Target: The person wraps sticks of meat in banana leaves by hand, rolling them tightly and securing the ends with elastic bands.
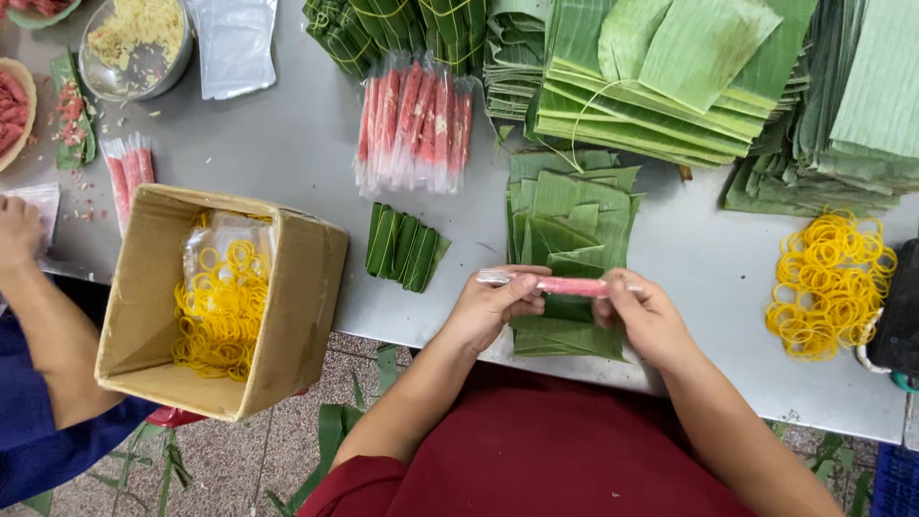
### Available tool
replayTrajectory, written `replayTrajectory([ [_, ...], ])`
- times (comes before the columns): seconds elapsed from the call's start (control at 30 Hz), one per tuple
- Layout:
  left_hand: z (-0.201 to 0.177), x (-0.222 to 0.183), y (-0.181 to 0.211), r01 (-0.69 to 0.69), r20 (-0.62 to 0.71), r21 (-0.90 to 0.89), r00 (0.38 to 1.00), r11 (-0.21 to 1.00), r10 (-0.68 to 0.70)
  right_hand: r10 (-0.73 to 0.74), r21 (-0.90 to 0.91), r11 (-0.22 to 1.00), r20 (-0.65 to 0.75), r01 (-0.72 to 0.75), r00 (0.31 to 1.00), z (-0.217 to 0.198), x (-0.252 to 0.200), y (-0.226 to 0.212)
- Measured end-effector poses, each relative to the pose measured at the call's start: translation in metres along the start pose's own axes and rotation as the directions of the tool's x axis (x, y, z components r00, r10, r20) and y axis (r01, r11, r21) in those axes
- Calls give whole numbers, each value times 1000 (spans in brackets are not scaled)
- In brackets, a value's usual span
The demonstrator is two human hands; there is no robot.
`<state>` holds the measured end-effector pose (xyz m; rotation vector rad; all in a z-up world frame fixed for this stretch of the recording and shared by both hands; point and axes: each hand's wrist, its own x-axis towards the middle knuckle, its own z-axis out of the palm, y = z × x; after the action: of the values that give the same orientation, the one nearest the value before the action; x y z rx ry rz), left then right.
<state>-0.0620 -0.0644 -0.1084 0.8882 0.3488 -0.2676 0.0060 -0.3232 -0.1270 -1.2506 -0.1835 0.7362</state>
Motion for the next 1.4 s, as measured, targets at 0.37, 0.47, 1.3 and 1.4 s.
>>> replayTrajectory([
  [0.37, 22, -20, 3, -220, 199, 974, 760, -43, 619, -454, -947, 310, -67, 87, 888, 41, -12, -49],
  [0.47, 37, -19, 18, -277, 307, 948, 660, -158, 685, -544, -962, 217, 24, 168, 839, 55, -7, -63],
  [1.3, 28, 44, 65, -526, 525, 849, 825, -54, 210, -218, -935, 139, 292, 325, 931, 29, 40, -96],
  [1.4, 30, 49, 68, -508, 544, 839, 781, -194, 307, -394, -900, 143, 330, 412, 858, 29, 44, -92],
])
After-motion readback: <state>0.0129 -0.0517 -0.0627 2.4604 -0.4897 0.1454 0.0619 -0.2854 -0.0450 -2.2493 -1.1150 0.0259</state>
